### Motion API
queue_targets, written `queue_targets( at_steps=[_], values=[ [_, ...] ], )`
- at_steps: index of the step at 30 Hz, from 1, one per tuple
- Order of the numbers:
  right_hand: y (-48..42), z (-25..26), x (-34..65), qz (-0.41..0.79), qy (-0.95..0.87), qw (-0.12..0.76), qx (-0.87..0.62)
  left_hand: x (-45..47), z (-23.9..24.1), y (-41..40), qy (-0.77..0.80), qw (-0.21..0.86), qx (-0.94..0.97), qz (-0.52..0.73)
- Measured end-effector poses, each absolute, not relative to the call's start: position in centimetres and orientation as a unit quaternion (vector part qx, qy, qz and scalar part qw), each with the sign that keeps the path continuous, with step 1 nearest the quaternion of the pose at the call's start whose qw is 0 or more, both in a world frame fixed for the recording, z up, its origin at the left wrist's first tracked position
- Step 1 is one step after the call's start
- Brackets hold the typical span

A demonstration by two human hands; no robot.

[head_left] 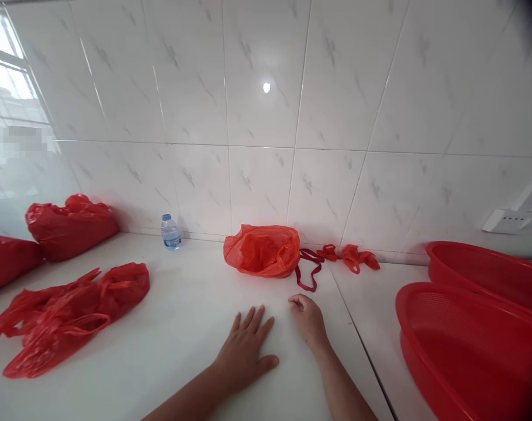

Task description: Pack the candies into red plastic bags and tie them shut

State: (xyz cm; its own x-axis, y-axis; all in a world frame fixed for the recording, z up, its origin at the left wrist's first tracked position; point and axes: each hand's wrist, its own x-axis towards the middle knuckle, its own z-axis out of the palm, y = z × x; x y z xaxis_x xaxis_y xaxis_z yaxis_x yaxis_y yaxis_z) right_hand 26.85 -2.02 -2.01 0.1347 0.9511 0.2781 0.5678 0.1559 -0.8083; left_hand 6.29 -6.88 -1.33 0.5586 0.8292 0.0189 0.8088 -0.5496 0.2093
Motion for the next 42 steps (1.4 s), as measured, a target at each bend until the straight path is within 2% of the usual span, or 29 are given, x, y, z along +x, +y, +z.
queue_targets(
  at_steps=[8, 13, 16, 36, 42],
  values=[
    [-2.0, -2.3, 26.2, 0.153, -0.658, 0.387, -0.628, 9.0, -1.9, -2.7, 0.483, 0.078, 0.868, 0.082],
    [-2.5, -2.4, 25.4, 0.089, -0.722, 0.187, -0.66, 9.3, -2.0, -2.3, 0.491, 0.078, 0.862, 0.101],
    [-2.6, -2.5, 25.3, 0.09, -0.728, 0.127, -0.668, 9.2, -2.5, -2.3, 0.488, 0.074, 0.862, 0.114],
    [-2.8, -2.1, 24.8, 0.072, -0.723, 0.08, -0.682, 9.0, -2.6, -0.8, 0.458, 0.039, 0.881, 0.11],
    [-3.1, -2.0, 24.6, 0.066, -0.726, 0.077, -0.68, 9.0, -3.2, -0.4, 0.461, 0.007, 0.874, 0.154]
  ],
)
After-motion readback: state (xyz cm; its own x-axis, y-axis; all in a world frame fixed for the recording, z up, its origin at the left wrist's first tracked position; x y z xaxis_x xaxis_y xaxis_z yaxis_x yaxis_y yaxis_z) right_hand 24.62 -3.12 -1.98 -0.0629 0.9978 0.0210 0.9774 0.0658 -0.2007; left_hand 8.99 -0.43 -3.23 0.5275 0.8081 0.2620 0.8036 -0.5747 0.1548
